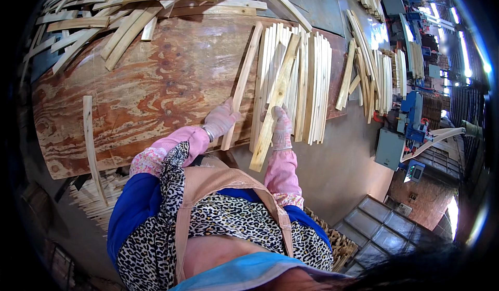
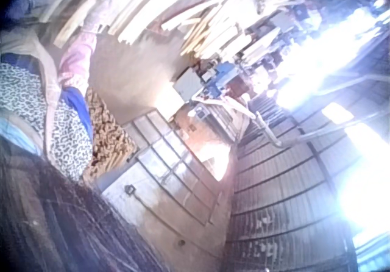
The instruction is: The person sorts thin wooden strips on a workbench, picking them up from a disorganized pile and arranging them into neat stacks. The person wears pink gloves and handles the wood by hand, repeatedly moving pieces from the left side of the table to the right side to create organized bundles.
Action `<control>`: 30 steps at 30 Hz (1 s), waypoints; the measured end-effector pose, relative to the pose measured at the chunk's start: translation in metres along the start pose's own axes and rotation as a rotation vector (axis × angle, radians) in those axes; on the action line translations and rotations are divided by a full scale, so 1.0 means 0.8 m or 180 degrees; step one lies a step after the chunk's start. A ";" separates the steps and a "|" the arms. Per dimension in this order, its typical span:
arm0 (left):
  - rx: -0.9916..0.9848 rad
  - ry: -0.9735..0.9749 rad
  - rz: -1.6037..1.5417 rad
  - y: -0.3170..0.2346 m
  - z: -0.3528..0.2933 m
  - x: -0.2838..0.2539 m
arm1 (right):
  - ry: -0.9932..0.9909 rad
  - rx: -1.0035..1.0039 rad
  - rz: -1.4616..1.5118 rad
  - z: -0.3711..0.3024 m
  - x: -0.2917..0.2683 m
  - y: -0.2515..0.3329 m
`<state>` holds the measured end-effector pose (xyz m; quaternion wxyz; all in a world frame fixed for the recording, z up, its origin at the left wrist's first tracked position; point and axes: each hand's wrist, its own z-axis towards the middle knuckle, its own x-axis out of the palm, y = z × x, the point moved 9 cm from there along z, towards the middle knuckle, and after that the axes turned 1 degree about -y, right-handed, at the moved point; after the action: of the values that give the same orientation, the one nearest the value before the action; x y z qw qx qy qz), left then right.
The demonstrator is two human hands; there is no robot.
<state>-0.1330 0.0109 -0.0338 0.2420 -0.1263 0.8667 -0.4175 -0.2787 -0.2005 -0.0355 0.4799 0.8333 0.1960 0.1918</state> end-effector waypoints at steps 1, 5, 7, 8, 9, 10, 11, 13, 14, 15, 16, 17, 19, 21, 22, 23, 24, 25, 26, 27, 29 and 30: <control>0.0057 0.0129 0.0284 -0.009 0.000 0.011 | -0.0071 -0.0096 -0.0056 -0.001 -0.003 0.005; 0.0335 0.0626 0.1200 -0.054 0.001 0.053 | 0.0172 0.0037 0.0029 -0.008 -0.006 0.016; 0.0664 0.0432 0.1071 -0.026 0.027 0.089 | -0.0160 -0.0086 -0.0062 -0.005 -0.010 0.019; 0.1204 0.0170 0.1014 -0.027 0.032 0.086 | -0.0254 -0.0140 -0.0029 -0.011 0.007 0.028; 0.1730 -0.0107 0.0990 -0.026 0.029 0.078 | -0.0337 -0.0182 0.0007 -0.016 0.023 0.029; 0.1774 -0.0277 0.0806 -0.022 0.022 0.059 | -0.0312 -0.0347 0.0037 -0.015 0.040 0.026; 0.1819 -0.0454 0.0626 -0.018 0.012 0.039 | -0.0251 -0.0487 0.0088 -0.016 0.066 0.018; 0.1062 -0.0448 -0.0603 -0.019 -0.028 -0.018 | 0.0557 -0.0369 -0.0013 -0.034 0.149 -0.006; 0.0648 -0.0505 -0.0289 -0.008 -0.055 -0.059 | 0.0811 -0.0354 -0.0167 -0.047 0.184 -0.025; 0.0220 -0.0556 -0.0013 0.006 -0.081 -0.095 | 0.1074 -0.0353 -0.0331 -0.062 0.221 -0.042; -0.0167 -0.0552 0.0213 0.023 -0.103 -0.120 | 0.1580 -0.0110 -0.0376 -0.087 0.262 -0.058; -0.0242 -0.0976 0.0129 0.054 -0.130 -0.158 | 0.2025 -0.0050 -0.1365 -0.117 0.301 -0.055; -0.0647 -0.1517 0.0147 0.125 -0.221 -0.232 | 0.2496 -0.0070 -0.1239 -0.139 0.337 -0.098; -0.1070 -0.1995 0.0505 0.226 -0.307 -0.275 | 0.2688 -0.0017 -0.1618 -0.154 0.359 -0.120; -0.0970 -0.2297 0.0706 0.256 -0.344 -0.299 | 0.2652 -0.0005 -0.1647 -0.153 0.361 -0.133; -0.1711 -0.2121 0.0981 0.306 -0.379 -0.312 | 0.2646 0.0038 -0.1692 -0.155 0.364 -0.144; -0.2021 -0.2056 0.1457 0.311 -0.395 -0.339 | 0.2586 0.0247 -0.1881 -0.158 0.370 -0.146; -0.2304 -0.1993 0.1957 0.308 -0.399 -0.370 | 0.2590 0.0231 -0.1895 -0.155 0.375 -0.149; -0.2006 -0.2235 0.1936 0.301 -0.381 -0.392 | 0.2624 0.0223 -0.1910 -0.153 0.383 -0.156; -0.1693 -0.2463 0.1914 0.292 -0.357 -0.415 | 0.2641 0.0217 -0.1919 -0.151 0.389 -0.162; -0.1097 -0.2753 0.2005 0.272 -0.292 -0.449 | 0.2563 0.0280 -0.1942 -0.156 0.412 -0.161; -0.0780 -0.2815 0.2126 0.257 -0.242 -0.457 | 0.2535 0.0235 -0.1894 -0.156 0.422 -0.159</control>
<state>0.0731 0.4203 0.0233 0.6844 -0.0353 0.7179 -0.1222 -0.0734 0.1214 -0.0440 0.3720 0.6197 0.6000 0.3429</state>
